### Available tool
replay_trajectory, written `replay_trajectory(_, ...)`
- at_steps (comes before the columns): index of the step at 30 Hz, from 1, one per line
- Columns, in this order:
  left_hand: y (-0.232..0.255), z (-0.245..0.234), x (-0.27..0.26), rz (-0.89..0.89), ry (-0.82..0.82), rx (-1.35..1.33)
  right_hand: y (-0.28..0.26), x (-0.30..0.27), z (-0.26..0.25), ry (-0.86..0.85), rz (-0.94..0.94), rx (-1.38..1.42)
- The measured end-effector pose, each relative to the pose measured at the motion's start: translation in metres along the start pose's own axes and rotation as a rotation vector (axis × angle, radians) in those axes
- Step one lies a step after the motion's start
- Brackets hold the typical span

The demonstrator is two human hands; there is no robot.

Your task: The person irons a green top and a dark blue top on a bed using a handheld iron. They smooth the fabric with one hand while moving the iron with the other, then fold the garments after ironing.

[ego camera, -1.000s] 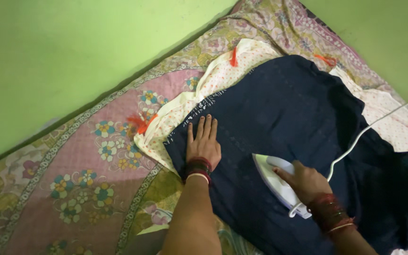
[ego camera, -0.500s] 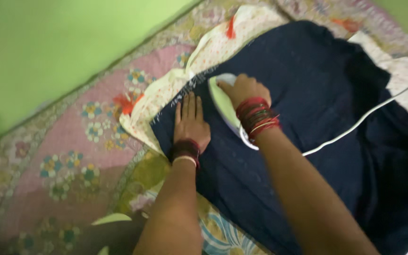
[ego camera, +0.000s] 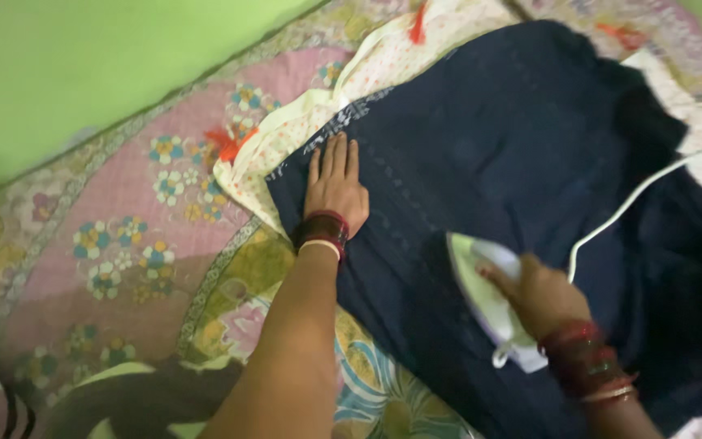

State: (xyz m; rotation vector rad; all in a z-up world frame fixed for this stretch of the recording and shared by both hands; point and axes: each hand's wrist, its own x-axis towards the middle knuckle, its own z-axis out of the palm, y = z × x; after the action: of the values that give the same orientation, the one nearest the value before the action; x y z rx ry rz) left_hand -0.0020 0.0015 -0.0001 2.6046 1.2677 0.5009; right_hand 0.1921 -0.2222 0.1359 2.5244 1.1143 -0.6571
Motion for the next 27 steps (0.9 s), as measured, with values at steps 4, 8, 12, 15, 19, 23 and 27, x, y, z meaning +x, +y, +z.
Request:
replay_trajectory(4, -0.003, 0.014, 0.005, 0.014, 0.036, -0.03, 0.003, -0.017, 0.011, 0.08, -0.006, 0.12)
replay_trajectory(8, -0.022, 0.029, 0.018, 0.092, 0.027, -0.091, -0.027, -0.01, 0.001, 0.048, -0.02, 0.241)
replay_trajectory(12, -0.065, 0.012, 0.017, 0.123, -0.316, -0.153, -0.079, 0.001, -0.008, 0.141, -0.136, 0.245)
replay_trajectory(15, -0.084, -0.014, 0.001, 0.029, -0.351, -0.131, -0.122, 0.019, -0.021, 0.209, -0.23, 0.242)
replay_trajectory(19, -0.078, -0.027, 0.006, -0.073, -0.393, -0.101, -0.163, 0.047, -0.023, 0.17, -0.223, 0.263)
replay_trajectory(23, -0.071, -0.019, 0.015, -0.117, -0.237, -0.052, -0.155, 0.05, -0.016, 0.214, -0.285, 0.283)
replay_trajectory(27, -0.085, -0.01, 0.021, -0.219, -0.052, -0.026, -0.137, 0.036, -0.005, 0.131, -0.164, 0.257)
